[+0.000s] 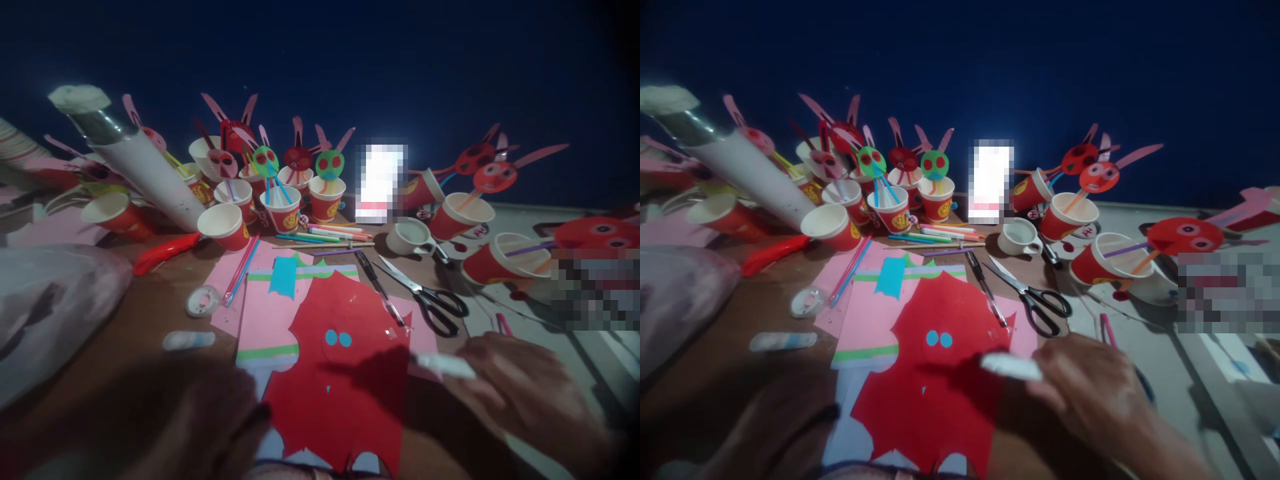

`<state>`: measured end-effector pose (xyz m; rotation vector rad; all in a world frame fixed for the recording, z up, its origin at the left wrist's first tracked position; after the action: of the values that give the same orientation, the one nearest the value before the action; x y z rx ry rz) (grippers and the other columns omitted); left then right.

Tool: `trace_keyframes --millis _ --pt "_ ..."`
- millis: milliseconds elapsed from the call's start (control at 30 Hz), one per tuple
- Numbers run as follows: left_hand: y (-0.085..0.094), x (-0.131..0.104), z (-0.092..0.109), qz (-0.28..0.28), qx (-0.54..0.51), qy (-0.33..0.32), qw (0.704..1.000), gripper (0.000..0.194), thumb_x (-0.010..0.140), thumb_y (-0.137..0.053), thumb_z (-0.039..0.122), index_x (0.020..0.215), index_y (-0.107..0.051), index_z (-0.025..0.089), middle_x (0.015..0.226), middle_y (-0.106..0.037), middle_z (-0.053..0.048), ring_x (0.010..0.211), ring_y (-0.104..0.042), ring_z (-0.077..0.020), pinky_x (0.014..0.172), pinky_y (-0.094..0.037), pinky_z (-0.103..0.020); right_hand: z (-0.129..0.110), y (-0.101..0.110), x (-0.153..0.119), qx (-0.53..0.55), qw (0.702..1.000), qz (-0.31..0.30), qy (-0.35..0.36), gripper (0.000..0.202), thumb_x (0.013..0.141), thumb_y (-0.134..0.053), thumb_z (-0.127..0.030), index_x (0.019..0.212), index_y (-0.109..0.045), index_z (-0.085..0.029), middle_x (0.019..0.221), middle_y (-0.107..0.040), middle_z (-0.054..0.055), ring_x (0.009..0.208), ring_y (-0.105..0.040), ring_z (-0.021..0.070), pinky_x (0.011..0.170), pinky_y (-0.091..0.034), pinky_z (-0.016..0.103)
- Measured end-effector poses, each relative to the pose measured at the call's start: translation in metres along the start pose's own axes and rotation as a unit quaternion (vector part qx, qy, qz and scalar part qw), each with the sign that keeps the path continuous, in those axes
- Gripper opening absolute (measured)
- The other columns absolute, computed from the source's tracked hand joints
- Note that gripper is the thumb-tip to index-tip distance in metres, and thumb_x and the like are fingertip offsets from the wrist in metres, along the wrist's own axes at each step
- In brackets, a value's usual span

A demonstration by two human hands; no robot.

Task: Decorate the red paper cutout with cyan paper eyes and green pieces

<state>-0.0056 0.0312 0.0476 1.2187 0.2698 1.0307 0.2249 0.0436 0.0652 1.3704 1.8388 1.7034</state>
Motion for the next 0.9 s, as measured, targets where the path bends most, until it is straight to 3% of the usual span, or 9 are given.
trace_keyframes --millis 67,133,233,367,500,600,733,833,900 --pt "-0.001 0.009 0.006 -0.001 -0.018 -0.03 0.999 0.02 0.09 -0.044 0.032 0.079 -0.058 0.021 0.073 -0.06 -0.003 0.068 -0.057 -0.0176 0.065 -0.047 -0.03 -0.003 -0.007 0.0 0.048 0.998 -0.035 0.021 0.014 0.09 -0.048 -0.038 0.092 -0.057 -0.027 0.065 -0.064 0.003 0.055 -0.06 0.0194 0.052 -0.043 0.031" --pt "-0.012 0.024 0.0 -0.028 -0.031 -0.01 0.999 0.021 0.09 -0.042 0.023 0.074 -0.055 0.02 0.064 -0.055 -0.001 0.06 -0.052 -0.0155 0.056 -0.042 -0.027 0.005 -0.012 0.003 0.057 0.998 -0.02 -0.035 0.024 0.092 -0.045 -0.026 0.115 -0.052 -0.026 0.08 -0.069 0.006 0.065 -0.065 0.0201 0.057 -0.047 0.03" --pt "-0.03 0.044 -0.02 -0.069 -0.013 0.035 0.997 0.019 0.09 -0.041 0.016 0.098 -0.058 0.017 0.077 -0.057 -0.004 0.073 -0.053 -0.0174 0.065 -0.042 -0.029 0.015 -0.025 0.004 0.11 0.988 -0.01 -0.112 0.049 0.091 -0.04 -0.013 0.138 -0.031 -0.027 0.093 -0.067 0.007 0.077 -0.066 0.0192 0.068 -0.05 0.031" --pt "-0.041 0.064 -0.03 -0.069 0.03 0.006 0.997 0.023 0.093 -0.039 0.018 0.104 -0.058 0.014 0.082 -0.058 -0.006 0.078 -0.051 -0.0186 0.073 -0.042 -0.031 0.007 -0.033 0.001 0.221 0.97 -0.031 -0.09 0.045 0.091 -0.038 -0.012 0.13 -0.041 -0.033 0.087 -0.064 0.003 0.085 -0.064 0.0183 0.075 -0.051 0.032" --pt "-0.053 0.078 -0.047 -0.075 0.088 0.031 0.993 0.022 0.093 -0.043 0.021 0.107 -0.057 0.014 0.089 -0.061 -0.007 0.085 -0.053 -0.0206 0.078 -0.042 -0.035 0.015 -0.037 -0.007 0.282 0.941 -0.056 -0.176 0.039 0.092 -0.042 -0.022 0.13 -0.042 -0.032 0.119 -0.061 0.007 0.111 -0.057 0.0225 0.09 -0.049 0.036" --pt "-0.055 0.083 -0.051 -0.063 0.098 0.029 0.993 0.028 0.089 -0.05 0.023 0.116 -0.053 0.013 0.106 -0.061 -0.01 0.096 -0.052 -0.0238 0.082 -0.042 -0.038 0.015 -0.036 -0.006 0.381 0.902 -0.004 -0.201 0.037 0.091 -0.045 -0.021 0.126 -0.04 -0.032 0.122 -0.06 0.009 0.113 -0.057 0.0232 0.089 -0.052 0.037" --pt "-0.046 0.071 -0.023 -0.017 0.036 -0.035 0.999 0.02 0.087 -0.051 0.016 0.105 -0.058 0.013 0.103 -0.064 -0.009 0.097 -0.053 -0.0225 0.084 -0.042 -0.038 0.017 -0.04 -0.008 0.487 0.835 0.089 -0.24 0.019 0.088 -0.055 -0.028 0.102 -0.042 -0.032 0.09 -0.068 0.004 0.085 -0.068 0.0207 0.072 -0.057 0.034" --pt "-0.049 0.053 0.01 -0.049 -0.048 -0.095 0.993 0.017 0.087 -0.051 0.014 0.102 -0.059 0.014 0.095 -0.066 -0.006 0.09 -0.055 -0.0192 0.082 -0.043 -0.036 0.015 -0.05 -0.013 0.557 0.778 0.101 -0.272 0.018 0.09 -0.048 -0.046 0.095 -0.042 -0.03 0.071 -0.064 0.0 0.06 -0.064 0.0177 0.054 -0.055 0.029" --pt "-0.056 0.042 0.028 -0.081 -0.079 -0.122 0.986 0.02 0.086 -0.053 0.016 0.105 -0.059 0.014 0.101 -0.066 -0.005 0.091 -0.055 -0.0192 0.081 -0.043 -0.035 0.012 -0.052 -0.016 0.564 0.771 0.091 -0.28 0.028 0.091 -0.036 -0.055 0.1 -0.046 -0.03 0.07 -0.061 0.001 0.054 -0.06 0.0159 0.048 -0.052 0.027"
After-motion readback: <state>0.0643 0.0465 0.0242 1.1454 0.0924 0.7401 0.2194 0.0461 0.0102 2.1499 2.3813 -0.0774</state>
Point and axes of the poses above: each hand's wrist, its own x-axis towards the middle knuckle, its own y-axis out of the back of the hand, z = x × y, the point moved 10 cm from there along x, towards the middle knuckle
